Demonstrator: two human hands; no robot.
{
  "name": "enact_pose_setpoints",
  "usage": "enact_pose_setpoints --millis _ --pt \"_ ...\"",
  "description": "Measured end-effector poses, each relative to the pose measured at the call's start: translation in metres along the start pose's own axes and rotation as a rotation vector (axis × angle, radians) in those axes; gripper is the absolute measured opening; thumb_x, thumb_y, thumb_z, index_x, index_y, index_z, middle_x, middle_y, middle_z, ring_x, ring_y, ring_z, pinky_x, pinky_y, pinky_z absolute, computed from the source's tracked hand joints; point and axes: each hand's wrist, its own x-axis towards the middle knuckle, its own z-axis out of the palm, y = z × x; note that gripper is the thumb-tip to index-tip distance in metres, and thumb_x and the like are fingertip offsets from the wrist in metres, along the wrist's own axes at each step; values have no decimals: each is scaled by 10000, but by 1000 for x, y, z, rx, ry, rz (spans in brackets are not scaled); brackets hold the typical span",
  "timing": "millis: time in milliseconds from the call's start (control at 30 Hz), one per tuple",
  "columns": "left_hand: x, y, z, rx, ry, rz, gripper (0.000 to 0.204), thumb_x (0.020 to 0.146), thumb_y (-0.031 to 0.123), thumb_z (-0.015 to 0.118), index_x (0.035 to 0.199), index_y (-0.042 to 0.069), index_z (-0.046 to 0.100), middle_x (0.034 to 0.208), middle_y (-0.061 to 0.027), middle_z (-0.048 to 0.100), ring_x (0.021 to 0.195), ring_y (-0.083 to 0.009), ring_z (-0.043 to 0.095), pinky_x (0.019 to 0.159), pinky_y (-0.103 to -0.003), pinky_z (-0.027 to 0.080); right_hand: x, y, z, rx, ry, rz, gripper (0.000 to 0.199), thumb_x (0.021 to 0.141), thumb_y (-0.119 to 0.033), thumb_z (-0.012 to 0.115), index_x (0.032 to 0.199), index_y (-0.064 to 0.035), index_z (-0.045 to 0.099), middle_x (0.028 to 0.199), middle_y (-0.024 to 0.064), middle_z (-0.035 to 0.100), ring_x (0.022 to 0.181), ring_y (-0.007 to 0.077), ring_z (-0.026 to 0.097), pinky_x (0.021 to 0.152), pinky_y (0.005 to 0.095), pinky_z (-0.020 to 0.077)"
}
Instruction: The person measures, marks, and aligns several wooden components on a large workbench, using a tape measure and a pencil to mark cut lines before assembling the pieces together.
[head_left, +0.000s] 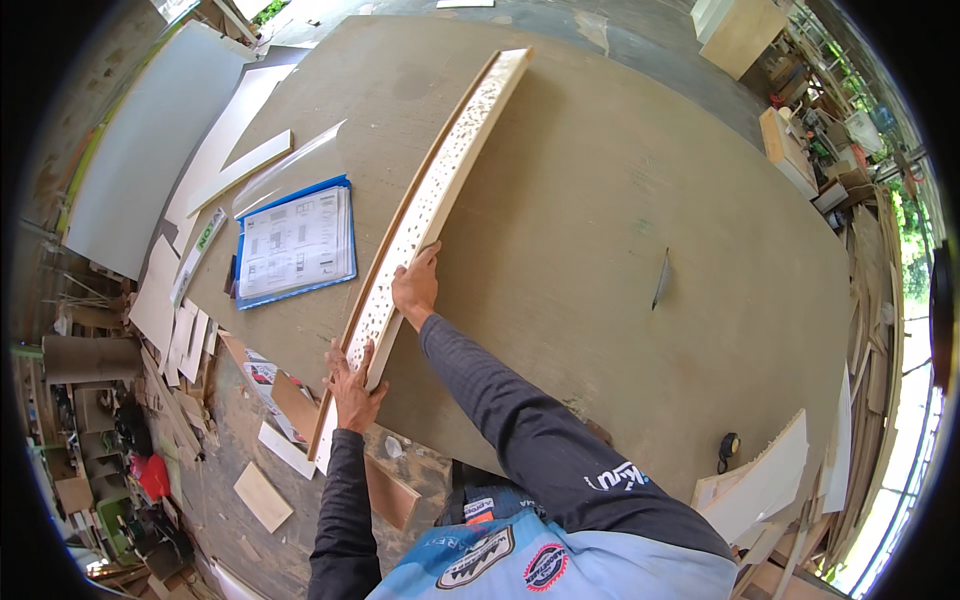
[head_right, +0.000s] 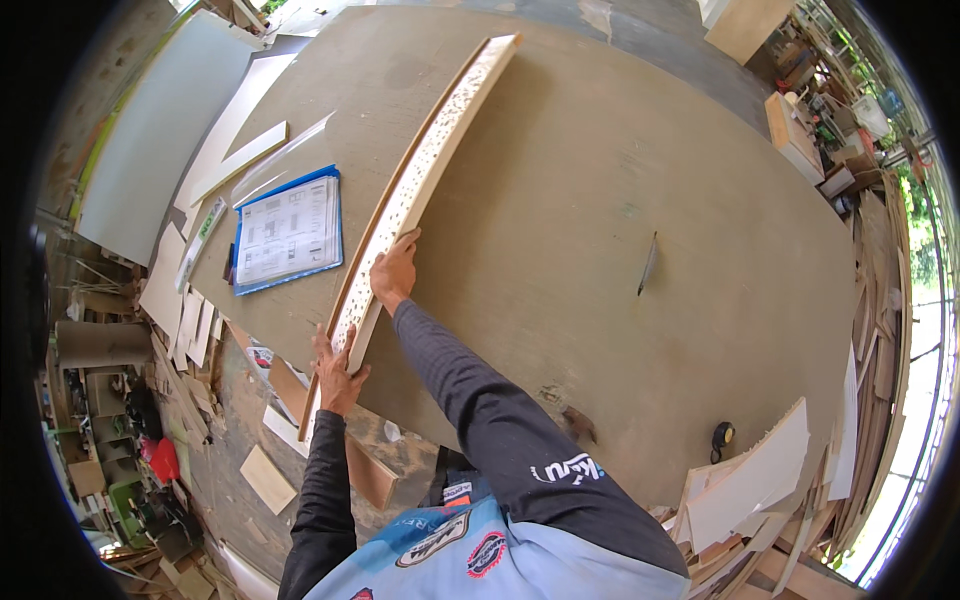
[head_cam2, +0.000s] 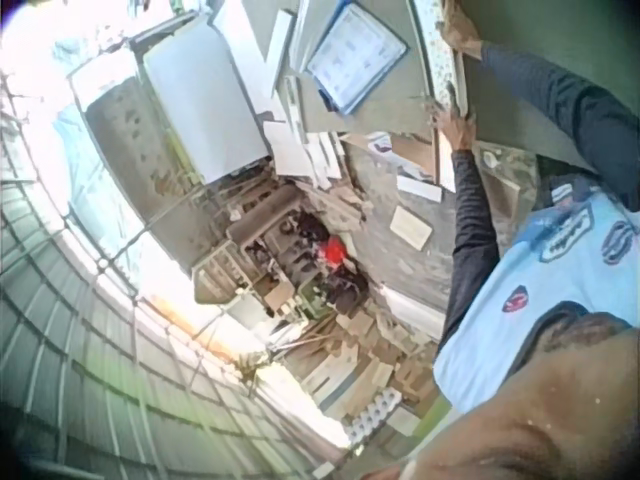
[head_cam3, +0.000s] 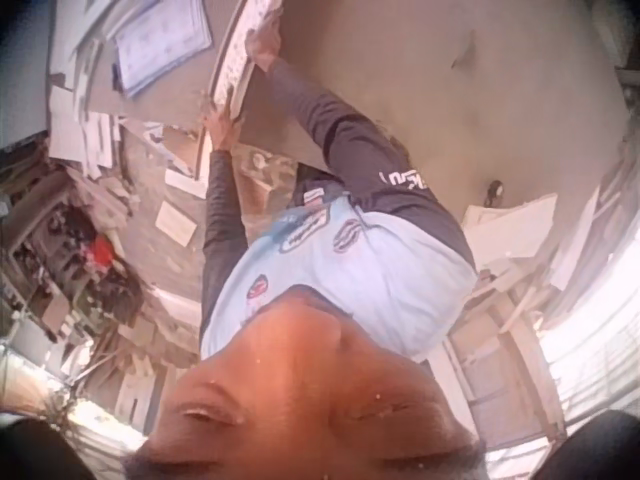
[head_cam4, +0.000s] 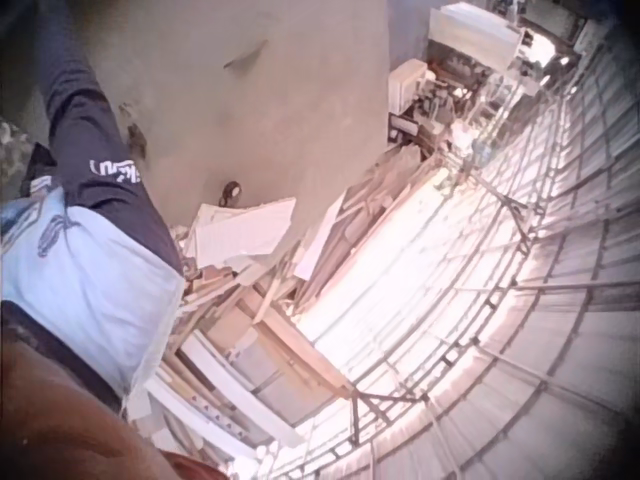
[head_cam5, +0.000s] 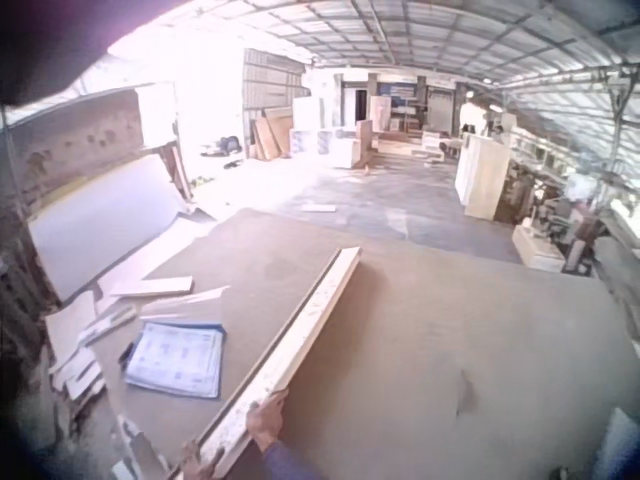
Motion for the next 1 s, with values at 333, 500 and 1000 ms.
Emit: enact_pose_setpoints --millis 333,500,1000 --pt "-1 47 14 217 -30 38 809 810 499 763 1512 488 362 1640 -247 147 1438 -550 235 1078 -726 223 -14 58 -148 3 136 -206 448 912 -262 683 1228 43 593 1183 192 530 947 303 651 857 400 539" --pt "6 54 32 284 58 -103 696 876 711 556 1508 485 373 1644 -224 152 1458 -528 222 1098 -739 170 -78 145 -283 -44 193 -253 316 916 -262 690 1105 -8 678 1090 126 631 868 212 653 788 351 530" --pt "54 64 45 265 120 -165 704 864 682 596 1505 478 388 1582 -260 247 1452 -479 231 1111 -696 201 -325 308 -572 -860 949 378 448 856 -189 717 1259 -22 612 1270 159 579 1182 320 547 988 431 453"
